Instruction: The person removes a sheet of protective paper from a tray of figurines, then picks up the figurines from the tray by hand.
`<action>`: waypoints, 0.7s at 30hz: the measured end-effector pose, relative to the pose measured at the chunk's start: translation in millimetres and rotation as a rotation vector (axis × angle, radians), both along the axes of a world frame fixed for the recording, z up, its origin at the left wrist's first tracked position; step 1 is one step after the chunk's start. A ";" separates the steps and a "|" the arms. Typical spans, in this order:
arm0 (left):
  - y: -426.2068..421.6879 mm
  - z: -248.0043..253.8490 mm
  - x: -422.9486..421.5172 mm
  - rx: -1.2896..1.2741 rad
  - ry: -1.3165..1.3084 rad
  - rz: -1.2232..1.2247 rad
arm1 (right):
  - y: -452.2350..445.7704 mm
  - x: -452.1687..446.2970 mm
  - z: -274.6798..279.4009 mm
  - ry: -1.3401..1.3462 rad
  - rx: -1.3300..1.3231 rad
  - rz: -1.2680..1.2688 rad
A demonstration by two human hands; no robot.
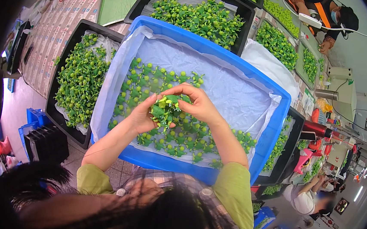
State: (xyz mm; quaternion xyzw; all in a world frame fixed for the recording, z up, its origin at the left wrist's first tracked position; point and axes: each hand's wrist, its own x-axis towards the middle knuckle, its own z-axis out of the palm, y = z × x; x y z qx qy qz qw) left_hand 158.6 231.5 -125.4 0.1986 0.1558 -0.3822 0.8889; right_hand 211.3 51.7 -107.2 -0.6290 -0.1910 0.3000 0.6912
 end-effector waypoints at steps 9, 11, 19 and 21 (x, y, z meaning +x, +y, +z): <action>-0.7 -1.7 -1.2 -0.002 0.028 -0.017 | 1.3 -2.7 3.9 -0.010 -0.038 -0.024; -0.5 -0.8 -1.5 -0.001 0.030 -0.020 | 2.2 -4.7 4.9 0.024 -0.041 -0.051; -2.1 1.9 -3.0 0.017 0.031 -0.073 | 2.5 -6.6 12.6 -0.319 -0.253 -0.062; -2.0 4.4 -2.4 0.020 0.030 -0.078 | 4.3 -5.8 11.9 -0.393 -0.240 -0.076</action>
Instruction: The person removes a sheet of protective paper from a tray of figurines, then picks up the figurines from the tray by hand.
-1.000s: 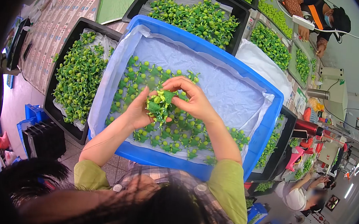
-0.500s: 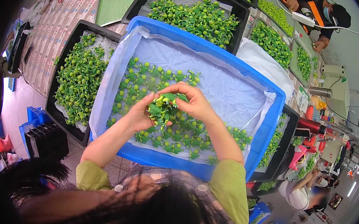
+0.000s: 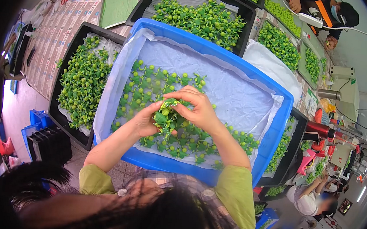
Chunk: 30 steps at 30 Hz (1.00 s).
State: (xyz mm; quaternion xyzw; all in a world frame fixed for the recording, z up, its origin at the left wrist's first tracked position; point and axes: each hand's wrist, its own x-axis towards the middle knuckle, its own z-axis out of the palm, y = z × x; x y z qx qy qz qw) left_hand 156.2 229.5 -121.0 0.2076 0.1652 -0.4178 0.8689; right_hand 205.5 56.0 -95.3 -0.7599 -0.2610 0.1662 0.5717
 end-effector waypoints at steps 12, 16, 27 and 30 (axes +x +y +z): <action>-0.3 -3.5 -2.5 0.025 0.001 -0.005 | 6.5 -4.8 4.0 -0.165 0.043 -0.081; 0.0 3.2 0.5 0.024 -0.009 -0.023 | 6.6 -7.3 5.1 -0.231 0.032 -0.147; -1.2 11.0 1.9 0.042 0.001 -0.003 | 6.4 -16.2 -3.4 -0.359 0.070 -0.251; -1.2 11.3 1.9 0.041 0.003 -0.008 | 6.2 -17.3 -3.7 -0.367 0.071 -0.257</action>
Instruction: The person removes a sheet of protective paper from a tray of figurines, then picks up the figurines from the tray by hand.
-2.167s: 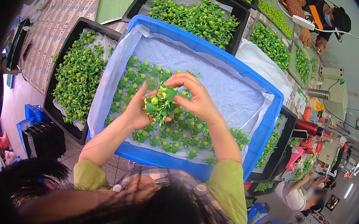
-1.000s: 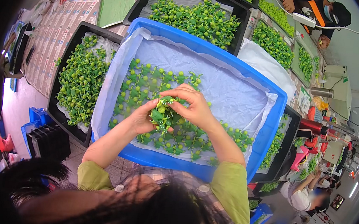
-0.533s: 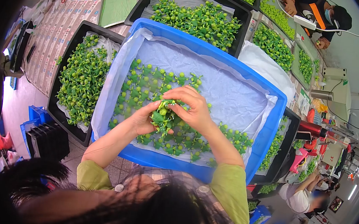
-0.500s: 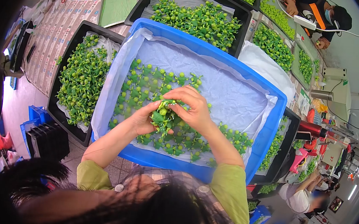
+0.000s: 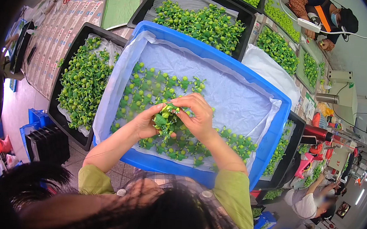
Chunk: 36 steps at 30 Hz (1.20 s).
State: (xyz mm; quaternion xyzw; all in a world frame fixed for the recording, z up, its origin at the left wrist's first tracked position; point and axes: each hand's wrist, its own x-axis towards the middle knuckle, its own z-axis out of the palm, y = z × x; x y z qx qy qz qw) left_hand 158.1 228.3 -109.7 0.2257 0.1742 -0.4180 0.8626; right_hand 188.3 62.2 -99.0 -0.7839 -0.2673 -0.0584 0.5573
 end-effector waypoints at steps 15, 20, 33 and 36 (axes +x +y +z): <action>0.0 -21.9 0.7 -0.005 0.055 0.076 | -275.7 -33.2 2.3 -0.129 -0.316 -1.264; -1.3 -25.0 -0.8 -0.056 0.058 0.056 | -263.6 -51.5 20.8 -0.087 -1.161 -1.236; -5.2 -15.0 -0.5 0.002 -0.046 -0.127 | -55.4 59.5 -68.5 -0.160 -0.869 0.084; -6.7 -16.5 -1.1 0.023 -0.039 -0.168 | -67.1 63.6 -72.2 0.175 -0.533 -0.028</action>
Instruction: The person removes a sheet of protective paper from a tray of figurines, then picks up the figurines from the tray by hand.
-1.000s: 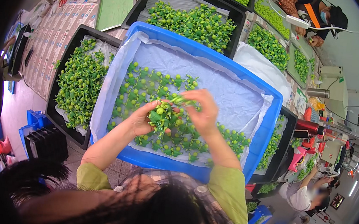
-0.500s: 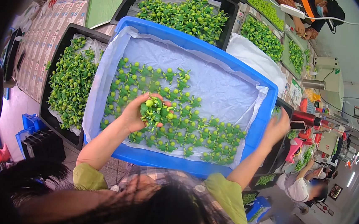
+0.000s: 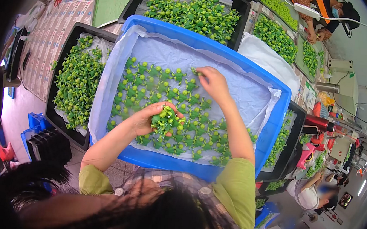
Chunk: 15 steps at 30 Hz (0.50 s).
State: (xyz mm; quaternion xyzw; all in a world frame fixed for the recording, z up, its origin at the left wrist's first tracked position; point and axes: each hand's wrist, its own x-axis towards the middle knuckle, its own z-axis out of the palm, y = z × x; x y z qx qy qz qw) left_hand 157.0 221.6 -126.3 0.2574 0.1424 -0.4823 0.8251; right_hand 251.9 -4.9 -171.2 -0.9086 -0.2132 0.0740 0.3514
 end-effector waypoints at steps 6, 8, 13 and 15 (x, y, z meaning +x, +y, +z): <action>-1.8 -5.2 -2.1 -0.002 0.005 0.059 | 0.5 -27.4 28.4 0.696 0.933 -0.328; -1.9 -5.1 -2.2 -0.011 0.025 0.133 | 5.6 -37.1 38.1 0.868 1.092 -0.301; 1.3 -6.8 -3.3 -0.111 -0.031 0.185 | 20.5 -51.7 57.8 0.993 1.182 -0.232; 3.7 -8.6 -4.1 -0.145 -0.063 0.185 | 24.8 -56.5 62.7 1.009 1.176 -0.251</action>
